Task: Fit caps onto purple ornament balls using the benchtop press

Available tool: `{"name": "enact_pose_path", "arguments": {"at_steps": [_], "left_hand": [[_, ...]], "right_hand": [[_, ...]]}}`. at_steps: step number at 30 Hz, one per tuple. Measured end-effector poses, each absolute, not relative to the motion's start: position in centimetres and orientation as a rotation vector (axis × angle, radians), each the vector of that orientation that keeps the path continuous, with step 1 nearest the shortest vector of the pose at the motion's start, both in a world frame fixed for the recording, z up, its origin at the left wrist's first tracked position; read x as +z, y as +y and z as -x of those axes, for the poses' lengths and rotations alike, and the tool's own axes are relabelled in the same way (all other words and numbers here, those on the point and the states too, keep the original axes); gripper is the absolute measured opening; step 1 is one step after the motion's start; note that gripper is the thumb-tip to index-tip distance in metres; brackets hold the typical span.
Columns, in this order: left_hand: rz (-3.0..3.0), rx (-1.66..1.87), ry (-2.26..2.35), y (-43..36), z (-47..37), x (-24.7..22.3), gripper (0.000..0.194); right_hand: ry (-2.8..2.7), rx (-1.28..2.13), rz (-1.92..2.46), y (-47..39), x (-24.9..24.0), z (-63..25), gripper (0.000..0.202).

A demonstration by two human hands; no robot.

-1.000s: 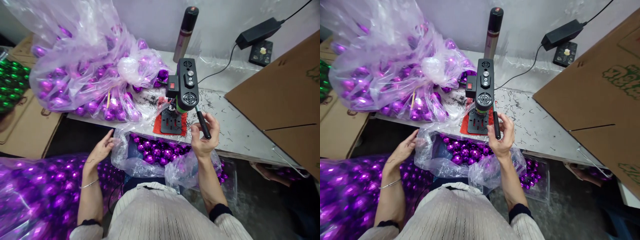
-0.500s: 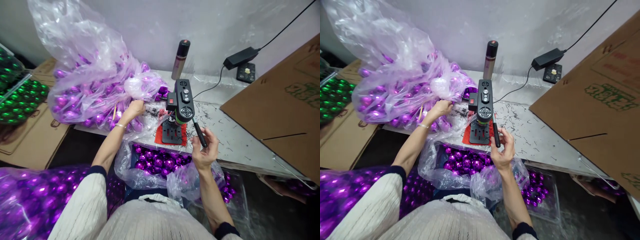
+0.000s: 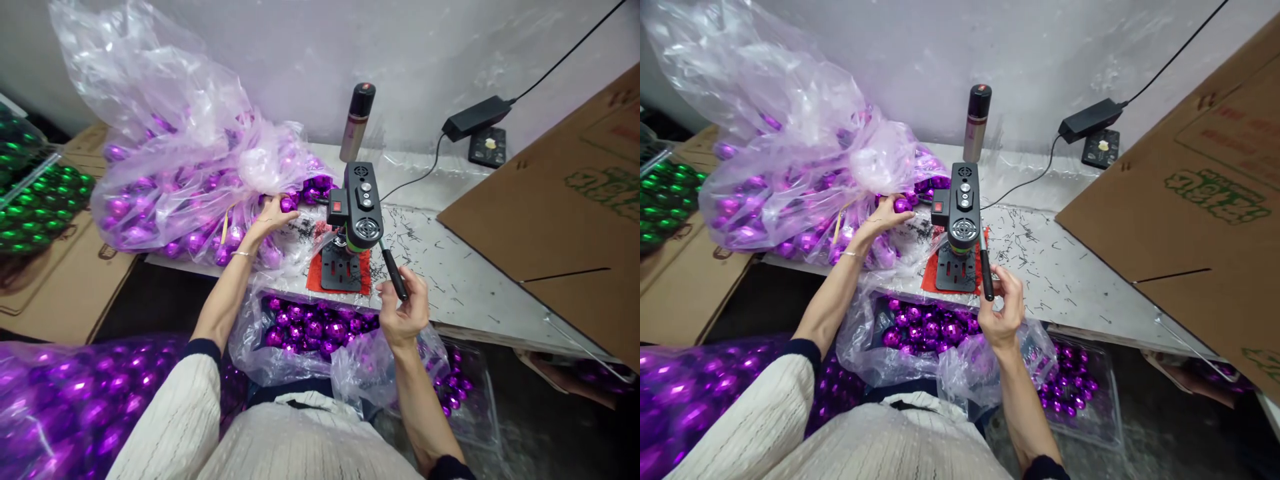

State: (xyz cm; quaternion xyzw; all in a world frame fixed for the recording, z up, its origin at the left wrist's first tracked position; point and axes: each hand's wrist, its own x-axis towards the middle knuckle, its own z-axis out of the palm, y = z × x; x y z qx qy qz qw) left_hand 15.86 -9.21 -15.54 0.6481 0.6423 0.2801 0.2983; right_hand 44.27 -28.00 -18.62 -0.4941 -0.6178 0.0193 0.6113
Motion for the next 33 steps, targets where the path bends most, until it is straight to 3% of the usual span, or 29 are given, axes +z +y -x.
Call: {"name": "enact_pose_path", "arguments": {"at_steps": [3,6,10,13,20,33], "left_hand": [[-1.371,0.916,1.381,-13.7,-16.3,-13.9,0.063],[-0.992,1.049,1.147,-18.7,-18.3,-13.9,0.053],[-0.534,1.119,1.023,-22.8,-22.2,-17.0,0.031],[-0.423,1.151,1.062,-23.2,-24.4,-20.1,0.032],[-1.029,1.259,1.311,-21.3,-26.0,-24.2,0.057],[-2.153,1.015,1.368,-20.7,-26.1,-25.1,0.066]], "right_hand": [[-1.439,0.013,1.092,-27.6,-18.5,-44.1,0.050],[-1.442,-0.003,1.081,-27.3,-18.5,-43.8,0.052],[-1.447,-0.015,1.099,-27.1,-18.5,-43.6,0.049],[-1.454,0.001,1.090,-27.2,-18.3,-43.7,0.047],[-1.437,0.030,1.100,-27.4,-18.5,-44.2,0.048],[-1.439,0.035,1.100,-27.6,-18.3,-44.0,0.050]]}}
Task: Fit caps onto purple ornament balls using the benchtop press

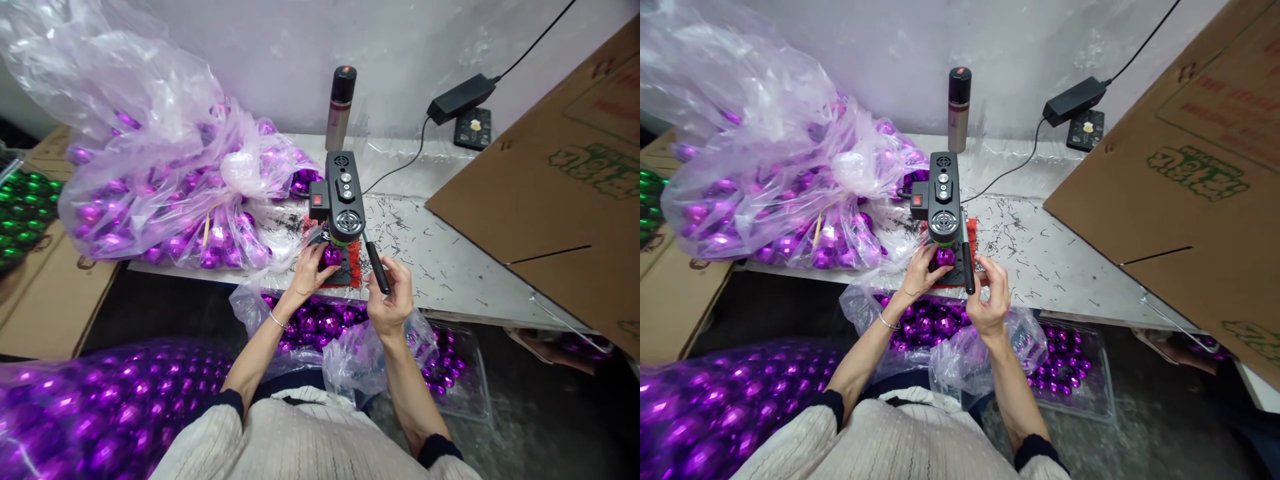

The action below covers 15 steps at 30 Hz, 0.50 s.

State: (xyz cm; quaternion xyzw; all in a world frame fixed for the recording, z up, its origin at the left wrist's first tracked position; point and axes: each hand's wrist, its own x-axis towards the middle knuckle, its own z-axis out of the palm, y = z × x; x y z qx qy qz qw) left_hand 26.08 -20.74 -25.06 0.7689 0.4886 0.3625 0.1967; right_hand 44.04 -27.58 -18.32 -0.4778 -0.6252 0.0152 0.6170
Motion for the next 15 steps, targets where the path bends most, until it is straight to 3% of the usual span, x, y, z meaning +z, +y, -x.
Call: {"name": "enact_pose_path", "arguments": {"at_steps": [15], "left_hand": [[-2.110,1.093,1.248,-19.6,-26.7,-27.4,0.073]], "right_hand": [[-1.543,-0.132,1.075,-27.3,-16.4,-43.5,0.051]]}}
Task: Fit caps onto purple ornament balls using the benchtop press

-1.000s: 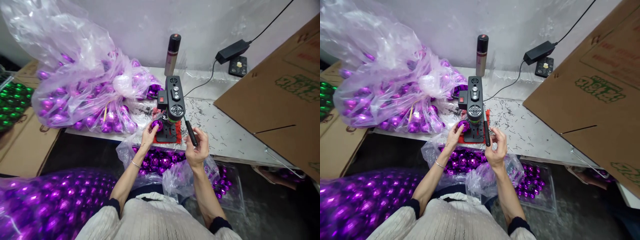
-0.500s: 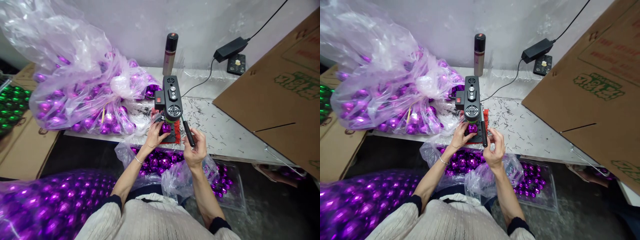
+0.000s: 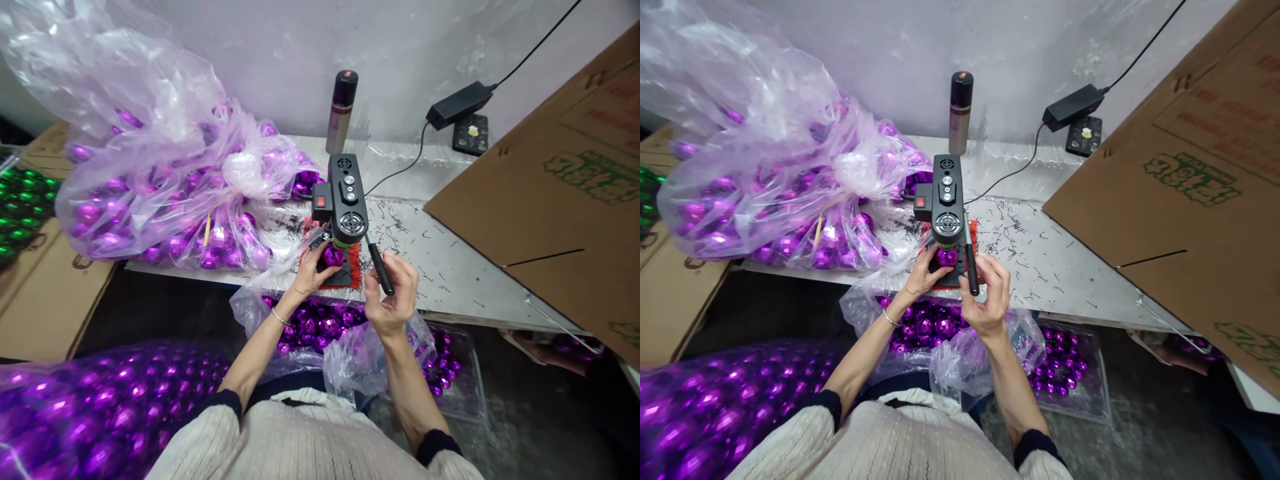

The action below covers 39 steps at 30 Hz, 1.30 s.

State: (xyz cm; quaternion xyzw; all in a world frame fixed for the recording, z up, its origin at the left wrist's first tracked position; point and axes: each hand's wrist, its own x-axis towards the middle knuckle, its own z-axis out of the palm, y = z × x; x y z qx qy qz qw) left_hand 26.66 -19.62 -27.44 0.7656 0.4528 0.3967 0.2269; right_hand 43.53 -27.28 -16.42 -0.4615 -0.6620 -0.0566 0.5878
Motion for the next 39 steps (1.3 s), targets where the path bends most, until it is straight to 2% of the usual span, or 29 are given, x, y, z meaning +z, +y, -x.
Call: {"name": "enact_pose_path", "arguments": {"at_steps": [5,10,13,21,39], "left_hand": [[-2.091,1.135,1.206,-20.0,-26.5,-28.0,0.073],[-2.085,1.117,1.200,-20.0,-26.6,-27.6,0.070],[-2.075,1.099,1.230,-20.0,-26.6,-27.6,0.069],[-2.076,1.074,1.243,-20.2,-26.5,-27.6,0.068],[-2.066,1.100,1.236,-20.0,-26.6,-27.6,0.064]], "right_hand": [[-1.616,-0.122,0.964,-26.5,-15.1,-43.6,0.047],[-1.630,-0.086,0.933,-25.5,-14.0,-42.8,0.012],[-1.588,-0.071,0.919,-25.2,-15.1,-42.4,0.024],[-1.574,-0.150,0.861,-24.7,-19.7,-42.4,0.029],[-1.545,-0.089,0.773,-24.1,-21.8,-42.0,0.028]]}}
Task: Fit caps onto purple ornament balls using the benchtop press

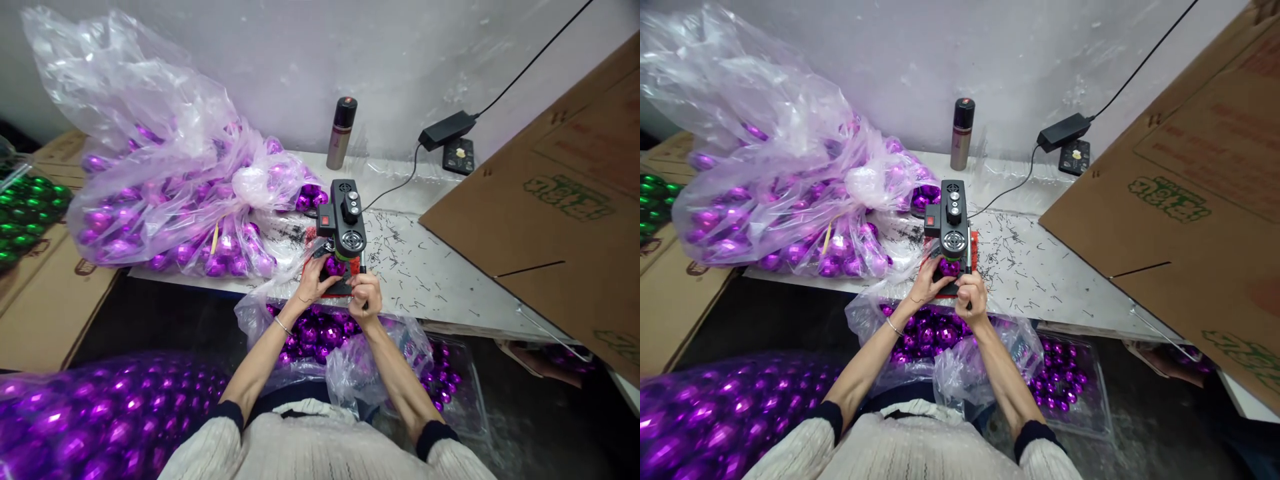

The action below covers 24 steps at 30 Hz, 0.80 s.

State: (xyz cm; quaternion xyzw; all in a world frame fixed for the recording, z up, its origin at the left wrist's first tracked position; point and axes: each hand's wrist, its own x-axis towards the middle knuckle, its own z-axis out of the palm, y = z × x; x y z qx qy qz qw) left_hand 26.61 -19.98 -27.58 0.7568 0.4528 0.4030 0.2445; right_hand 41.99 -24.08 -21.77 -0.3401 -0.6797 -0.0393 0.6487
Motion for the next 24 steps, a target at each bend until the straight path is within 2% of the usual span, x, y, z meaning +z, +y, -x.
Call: {"name": "enact_pose_path", "arguments": {"at_steps": [6,10,17,21,24], "left_hand": [[-2.042,1.131,1.233,-19.6,-26.9,-27.3,0.063],[-2.046,1.199,1.258,-22.5,-26.1,-26.5,0.066],[-2.430,0.895,1.001,-31.0,-22.0,-25.4,0.067],[-2.319,0.987,1.191,-25.4,-21.3,-22.7,0.032],[-2.046,0.963,1.699,-16.1,-20.8,-20.2,0.030]], "right_hand": [[-1.511,-0.056,0.842,-24.4,-17.4,-42.1,0.027],[-1.454,0.041,0.962,-24.9,-14.2,-41.7,0.028],[-1.494,0.031,0.917,-25.2,-15.3,-41.9,0.029],[-1.493,0.023,0.899,-25.1,-15.8,-42.0,0.028],[-1.501,0.001,0.887,-25.1,-15.9,-42.0,0.027]]}}
